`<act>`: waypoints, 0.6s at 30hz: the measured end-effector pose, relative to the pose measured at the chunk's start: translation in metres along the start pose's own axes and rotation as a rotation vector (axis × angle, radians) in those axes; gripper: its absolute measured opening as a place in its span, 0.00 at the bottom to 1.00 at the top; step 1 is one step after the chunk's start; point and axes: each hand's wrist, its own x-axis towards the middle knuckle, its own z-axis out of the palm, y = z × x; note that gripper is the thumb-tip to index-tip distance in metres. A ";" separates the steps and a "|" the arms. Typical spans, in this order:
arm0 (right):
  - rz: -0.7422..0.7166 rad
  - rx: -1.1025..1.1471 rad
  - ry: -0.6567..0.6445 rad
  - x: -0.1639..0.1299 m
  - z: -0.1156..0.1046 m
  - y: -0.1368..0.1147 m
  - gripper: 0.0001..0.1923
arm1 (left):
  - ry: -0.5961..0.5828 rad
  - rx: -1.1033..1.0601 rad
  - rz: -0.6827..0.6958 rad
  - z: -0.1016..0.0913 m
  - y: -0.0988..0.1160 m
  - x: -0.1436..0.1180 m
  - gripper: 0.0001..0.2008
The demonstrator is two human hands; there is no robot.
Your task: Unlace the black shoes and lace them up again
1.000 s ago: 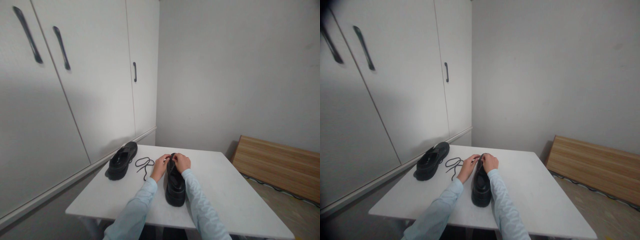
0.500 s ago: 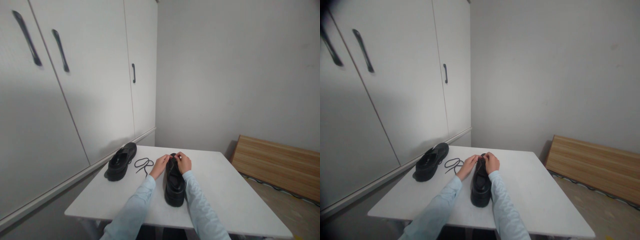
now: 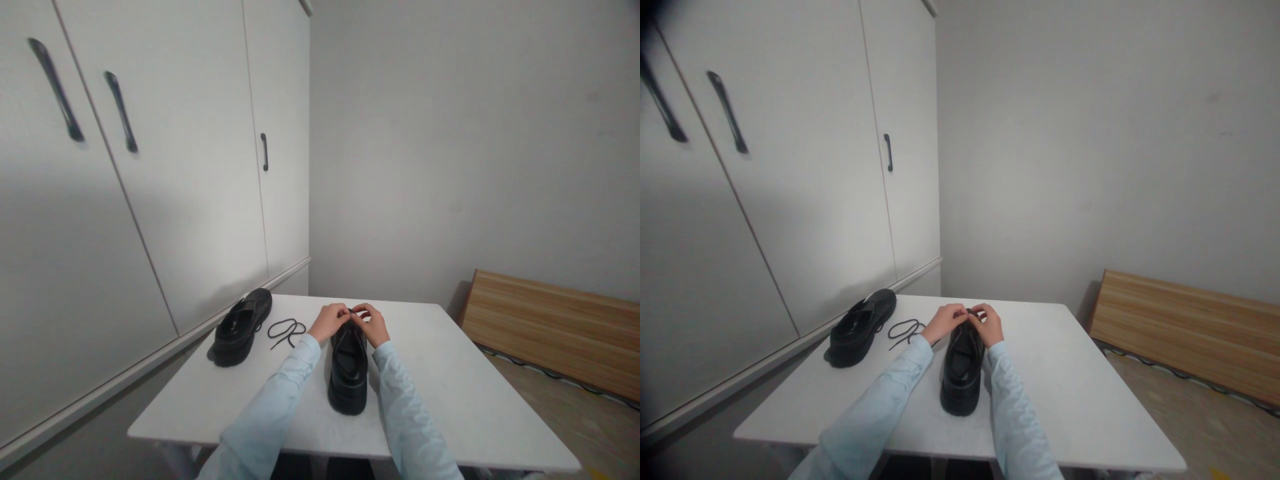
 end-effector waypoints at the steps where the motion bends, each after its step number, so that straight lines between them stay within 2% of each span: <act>1: 0.007 0.028 -0.020 0.001 -0.003 0.002 0.14 | 0.004 0.019 -0.006 0.001 0.001 0.001 0.08; 6: 0.173 0.182 -0.115 0.004 -0.013 0.011 0.19 | 0.006 0.076 -0.007 0.007 0.005 0.002 0.08; 12: 0.329 0.295 -0.187 0.004 -0.022 0.016 0.16 | -0.073 0.316 0.015 0.008 0.019 -0.001 0.07; 18: 0.415 0.422 -0.237 -0.001 -0.035 0.014 0.14 | -0.128 0.447 0.072 0.010 0.024 0.001 0.06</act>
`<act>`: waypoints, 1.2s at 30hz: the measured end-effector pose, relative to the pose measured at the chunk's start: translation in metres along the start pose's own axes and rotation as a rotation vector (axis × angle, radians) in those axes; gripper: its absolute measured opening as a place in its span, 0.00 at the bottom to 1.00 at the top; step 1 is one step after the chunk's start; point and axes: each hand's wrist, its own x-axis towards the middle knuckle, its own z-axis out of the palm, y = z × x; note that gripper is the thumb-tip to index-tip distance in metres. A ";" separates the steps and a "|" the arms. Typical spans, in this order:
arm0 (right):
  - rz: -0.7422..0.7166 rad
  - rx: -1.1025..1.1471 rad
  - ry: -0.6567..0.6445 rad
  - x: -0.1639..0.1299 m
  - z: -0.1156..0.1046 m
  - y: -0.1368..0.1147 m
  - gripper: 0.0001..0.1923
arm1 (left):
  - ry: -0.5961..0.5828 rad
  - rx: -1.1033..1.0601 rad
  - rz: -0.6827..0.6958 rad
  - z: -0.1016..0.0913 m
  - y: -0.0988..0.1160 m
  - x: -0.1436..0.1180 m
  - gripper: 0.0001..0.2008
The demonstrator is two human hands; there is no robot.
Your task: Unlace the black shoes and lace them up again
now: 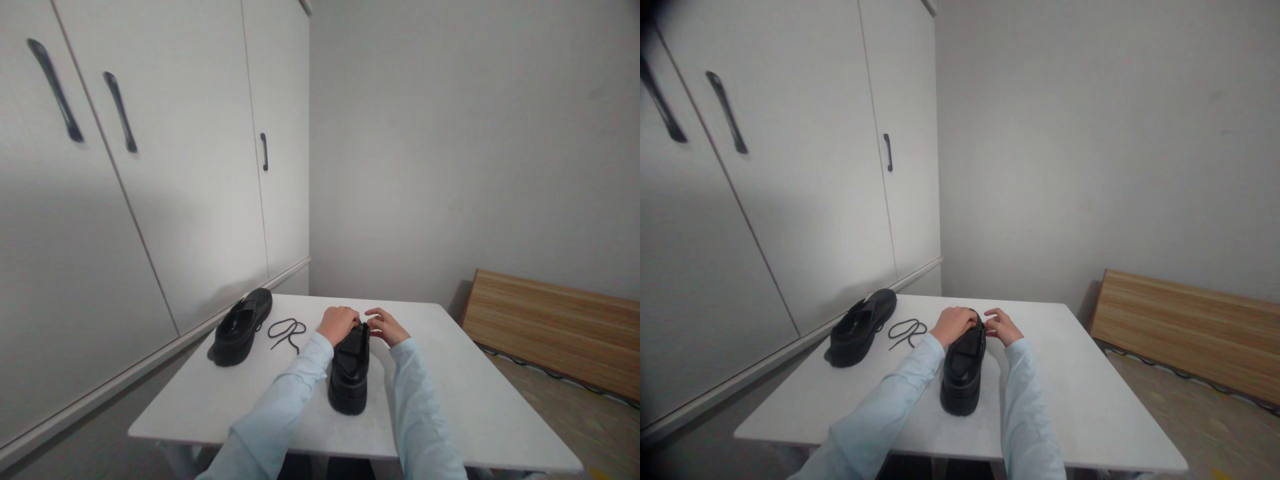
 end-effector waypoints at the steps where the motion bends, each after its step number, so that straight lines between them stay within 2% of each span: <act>1: 0.005 0.013 -0.010 -0.001 -0.002 0.000 0.14 | 0.002 0.011 0.004 0.001 0.000 0.001 0.06; 8: 0.041 0.170 -0.084 -0.002 -0.011 0.003 0.16 | -0.011 0.078 0.022 0.008 0.004 0.007 0.08; 22: 0.058 0.186 -0.094 0.000 -0.013 0.007 0.15 | -0.063 0.163 0.063 0.004 0.017 0.004 0.12; 26: 0.049 0.074 -0.090 0.003 -0.011 0.008 0.14 | -0.075 0.190 0.028 0.002 0.018 0.002 0.12; 30: 0.125 -0.138 -0.065 0.010 -0.009 0.014 0.08 | -0.061 0.194 -0.026 0.005 0.019 0.001 0.12; 36: 0.163 -0.254 -0.139 0.014 -0.006 0.021 0.13 | -0.021 0.161 -0.069 0.010 0.019 0.000 0.09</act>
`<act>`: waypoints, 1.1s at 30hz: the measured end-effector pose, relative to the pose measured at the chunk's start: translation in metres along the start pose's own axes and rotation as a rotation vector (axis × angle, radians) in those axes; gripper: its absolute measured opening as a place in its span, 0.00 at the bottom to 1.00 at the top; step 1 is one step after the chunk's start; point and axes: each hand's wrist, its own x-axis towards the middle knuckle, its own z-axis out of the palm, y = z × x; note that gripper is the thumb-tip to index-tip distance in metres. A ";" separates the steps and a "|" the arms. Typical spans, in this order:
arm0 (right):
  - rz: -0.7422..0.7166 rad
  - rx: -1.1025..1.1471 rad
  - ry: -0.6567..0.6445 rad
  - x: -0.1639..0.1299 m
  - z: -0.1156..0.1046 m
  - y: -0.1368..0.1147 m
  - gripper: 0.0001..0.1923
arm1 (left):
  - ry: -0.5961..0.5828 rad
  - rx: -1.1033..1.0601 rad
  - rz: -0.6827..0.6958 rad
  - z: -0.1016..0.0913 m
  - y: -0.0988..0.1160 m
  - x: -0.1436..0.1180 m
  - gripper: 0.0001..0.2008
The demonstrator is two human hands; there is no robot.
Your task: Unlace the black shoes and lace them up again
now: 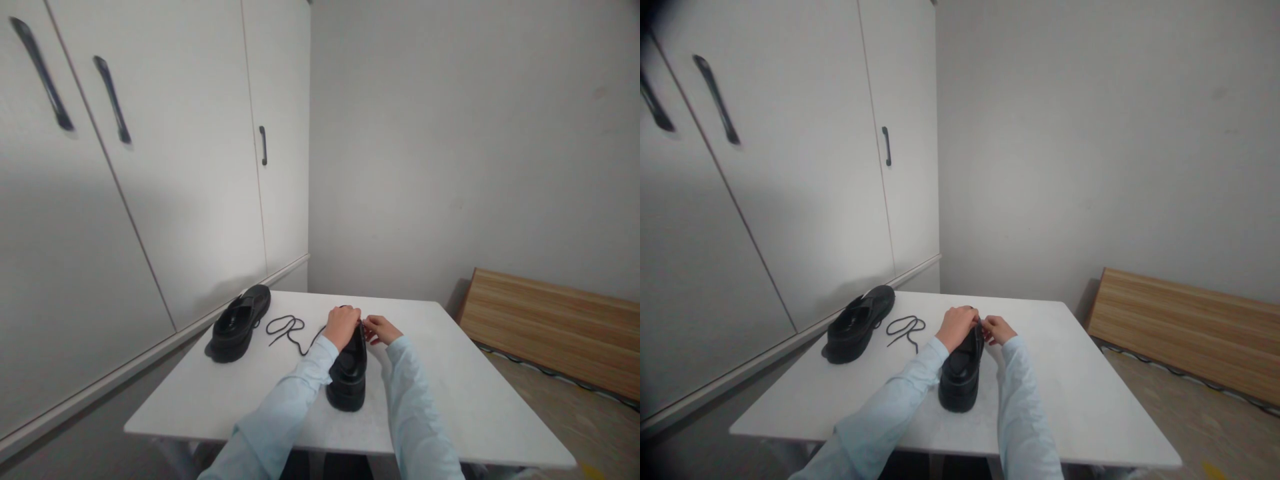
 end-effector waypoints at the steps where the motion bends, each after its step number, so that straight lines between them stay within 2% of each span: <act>1: -0.006 -0.010 -0.012 -0.001 0.000 0.000 0.14 | 0.006 -0.007 -0.004 0.000 0.000 0.000 0.08; 5: -0.045 -0.027 -0.031 -0.004 0.001 -0.003 0.17 | 0.022 -0.039 -0.006 -0.001 -0.003 0.000 0.07; 12: -0.107 0.011 0.035 -0.005 -0.004 -0.004 0.17 | 0.030 -0.147 0.030 -0.005 -0.013 0.000 0.07; 17: -0.123 0.055 0.126 -0.004 -0.010 -0.001 0.17 | 0.030 -0.399 0.079 -0.005 -0.026 -0.003 0.10; 21: -0.157 0.107 0.236 -0.003 -0.016 0.002 0.18 | 0.040 -0.603 0.127 -0.013 -0.048 -0.009 0.13; 23: -0.188 0.138 0.292 -0.003 -0.018 0.001 0.19 | 0.109 -0.540 0.055 -0.020 -0.064 -0.016 0.12; 25: -0.225 0.169 0.342 -0.002 -0.018 0.000 0.20 | 0.129 -0.410 -0.081 -0.028 -0.083 -0.025 0.10; 27: -0.267 0.198 0.392 -0.002 -0.018 -0.001 0.21 | 0.045 -0.238 -0.211 -0.034 -0.103 -0.037 0.09; 29: -0.314 0.224 0.447 -0.001 -0.017 -0.004 0.23 | -0.109 -0.056 -0.352 -0.036 -0.123 -0.050 0.09; 33: -0.408 0.270 0.539 -0.001 -0.015 -0.010 0.24 | -0.253 0.020 -0.478 -0.032 -0.151 -0.073 0.10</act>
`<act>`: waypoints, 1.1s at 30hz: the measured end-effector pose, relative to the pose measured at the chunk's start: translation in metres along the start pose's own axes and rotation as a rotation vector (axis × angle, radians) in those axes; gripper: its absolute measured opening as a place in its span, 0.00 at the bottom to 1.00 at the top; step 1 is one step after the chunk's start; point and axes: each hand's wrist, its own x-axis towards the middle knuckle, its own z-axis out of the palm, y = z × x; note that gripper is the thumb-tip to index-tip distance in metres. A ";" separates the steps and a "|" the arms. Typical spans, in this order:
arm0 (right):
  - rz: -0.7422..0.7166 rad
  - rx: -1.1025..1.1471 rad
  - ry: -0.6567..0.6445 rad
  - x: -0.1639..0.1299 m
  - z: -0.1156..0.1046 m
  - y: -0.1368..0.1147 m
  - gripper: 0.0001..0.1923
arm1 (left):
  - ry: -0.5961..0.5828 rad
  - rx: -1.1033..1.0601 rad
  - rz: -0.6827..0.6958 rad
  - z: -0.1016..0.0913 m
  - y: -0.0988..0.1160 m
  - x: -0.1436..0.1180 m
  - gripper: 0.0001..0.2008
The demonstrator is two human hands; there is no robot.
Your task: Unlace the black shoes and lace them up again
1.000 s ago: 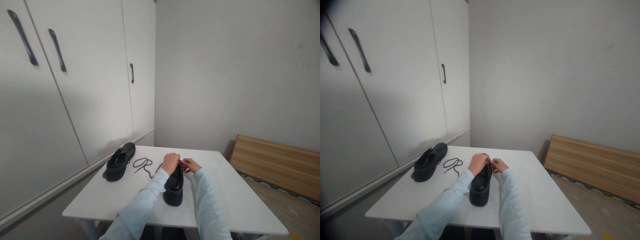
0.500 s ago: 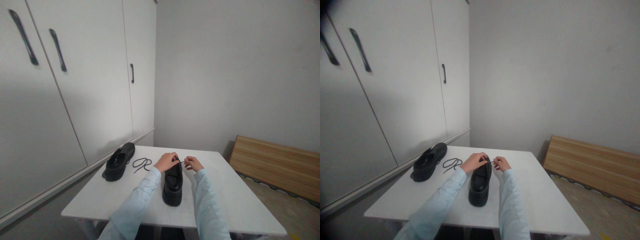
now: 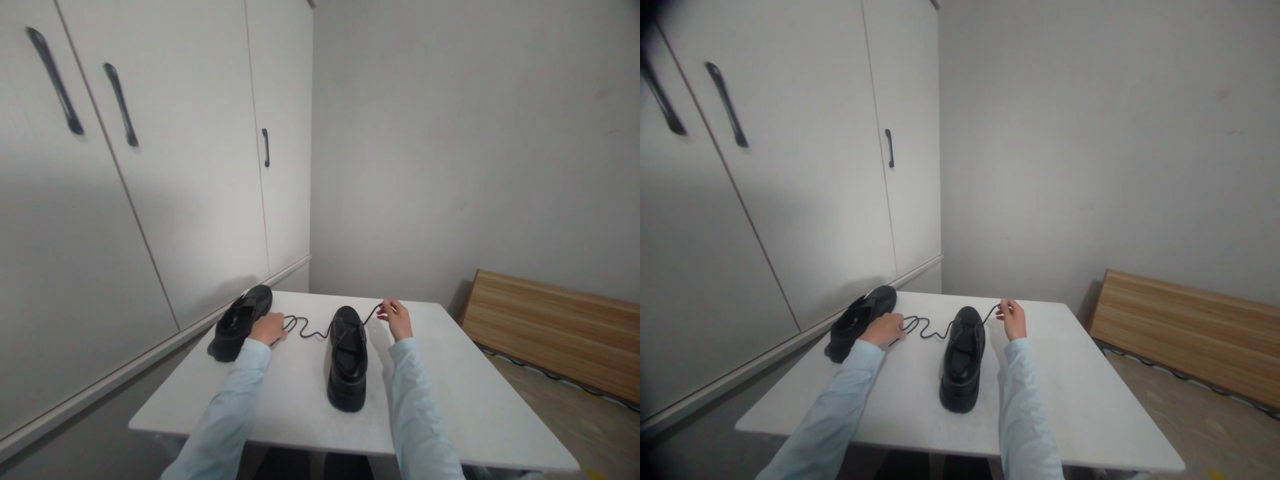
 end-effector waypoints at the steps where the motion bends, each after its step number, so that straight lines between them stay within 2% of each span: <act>1: -0.021 0.013 0.014 -0.001 0.001 -0.002 0.23 | -0.022 0.013 -0.021 0.003 -0.005 -0.001 0.11; 4: -0.107 0.058 0.042 -0.006 0.007 -0.010 0.21 | -0.056 0.040 -0.051 0.008 -0.013 -0.004 0.11; 10: -0.237 0.139 0.037 -0.017 0.023 -0.023 0.18 | -0.047 0.059 -0.052 0.012 -0.012 -0.007 0.08; 14: -0.262 0.182 0.012 -0.024 0.033 -0.026 0.16 | -0.029 0.073 -0.058 0.012 -0.012 -0.005 0.10; 18: -0.278 0.122 -0.019 -0.029 0.041 -0.029 0.17 | -0.060 0.078 -0.055 0.011 -0.014 -0.002 0.12; 23: -0.270 0.052 -0.051 -0.031 0.046 -0.029 0.18 | -0.055 0.061 -0.058 0.009 -0.012 -0.004 0.08; 26: -0.266 0.019 -0.057 -0.031 0.048 -0.029 0.19 | 0.007 0.045 -0.051 0.001 -0.008 -0.008 0.09; 29: -0.268 -0.004 -0.068 -0.032 0.051 -0.029 0.18 | 0.128 -0.002 -0.009 -0.014 0.001 -0.013 0.10; 33: -0.265 -0.041 -0.088 -0.033 0.053 -0.030 0.19 | 0.372 -0.310 0.178 -0.034 0.025 -0.017 0.06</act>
